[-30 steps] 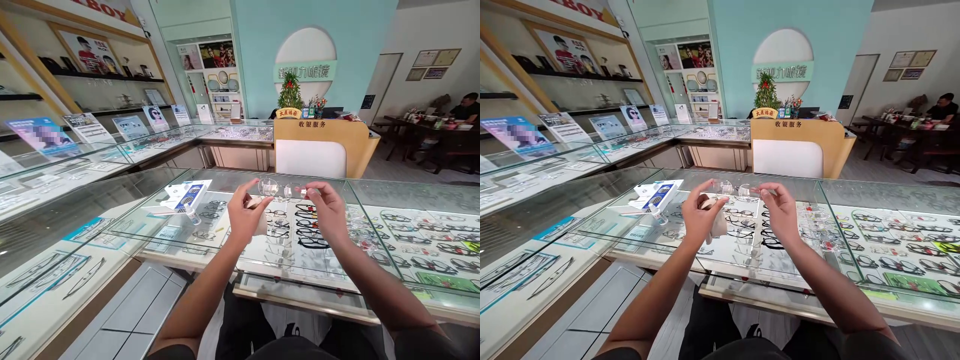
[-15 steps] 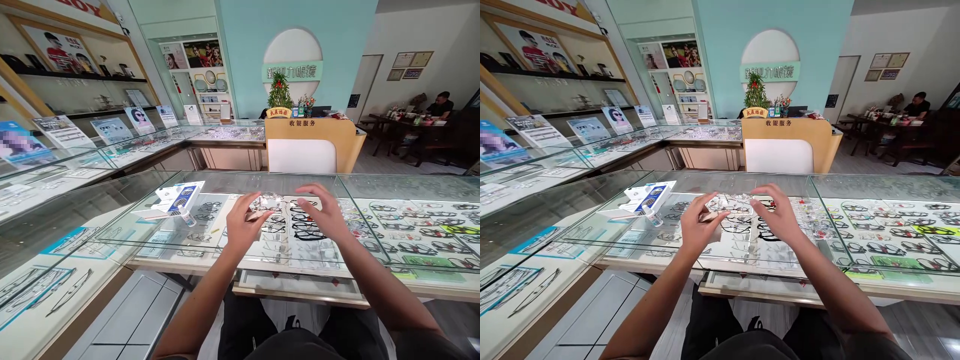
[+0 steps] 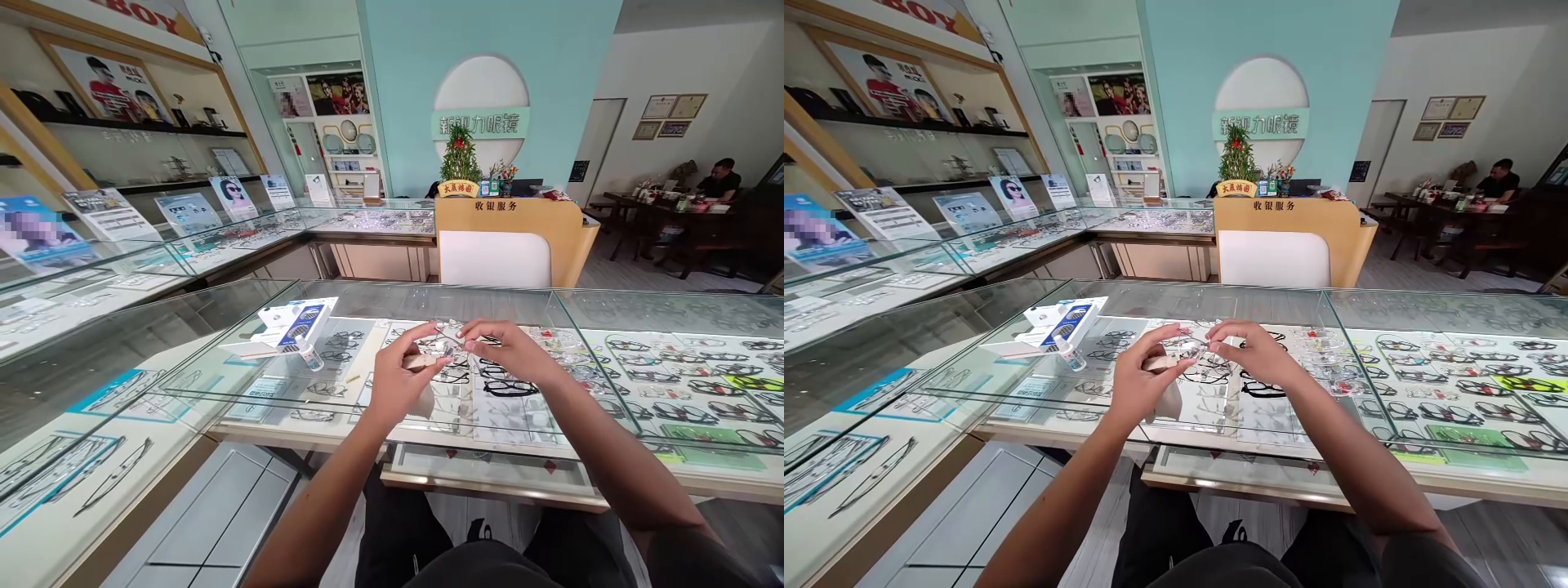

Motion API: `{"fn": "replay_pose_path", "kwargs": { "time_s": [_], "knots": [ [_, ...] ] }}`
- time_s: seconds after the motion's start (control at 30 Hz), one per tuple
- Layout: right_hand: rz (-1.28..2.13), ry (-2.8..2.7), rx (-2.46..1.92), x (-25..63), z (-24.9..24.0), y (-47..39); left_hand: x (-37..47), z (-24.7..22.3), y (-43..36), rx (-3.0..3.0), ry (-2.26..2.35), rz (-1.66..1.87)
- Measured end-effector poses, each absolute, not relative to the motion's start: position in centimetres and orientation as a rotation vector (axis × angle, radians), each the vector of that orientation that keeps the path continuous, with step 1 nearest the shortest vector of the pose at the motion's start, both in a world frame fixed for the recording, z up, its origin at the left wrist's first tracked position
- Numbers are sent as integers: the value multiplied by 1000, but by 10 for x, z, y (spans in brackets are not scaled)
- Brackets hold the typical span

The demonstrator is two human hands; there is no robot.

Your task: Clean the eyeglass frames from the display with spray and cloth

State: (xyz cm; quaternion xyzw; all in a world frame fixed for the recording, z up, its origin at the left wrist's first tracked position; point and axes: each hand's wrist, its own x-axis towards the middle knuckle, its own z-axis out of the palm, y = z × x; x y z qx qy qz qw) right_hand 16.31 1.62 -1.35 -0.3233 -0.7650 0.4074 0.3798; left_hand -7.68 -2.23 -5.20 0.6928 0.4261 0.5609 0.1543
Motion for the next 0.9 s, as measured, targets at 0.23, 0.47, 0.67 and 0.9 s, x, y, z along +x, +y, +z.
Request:
{"fn": "replay_pose_path", "kwargs": {
  "time_s": [0.23, 0.47, 0.67, 0.9],
  "knots": [
    [1422, -1767, -803, 163, -37, 27, -82, -53, -15, 1783, 1099, 1442],
    [1358, -1501, -907, 174, -59, 34, -126, -66, 38, 1728, 1359, 1441],
    [1377, -1385, -923, 176, -77, 39, -165, -88, 85, 1858, 1876, 1048],
    [1258, -1277, -957, 150, -91, 38, -112, -95, 53, 1965, 1525, 1205]
  ]
}}
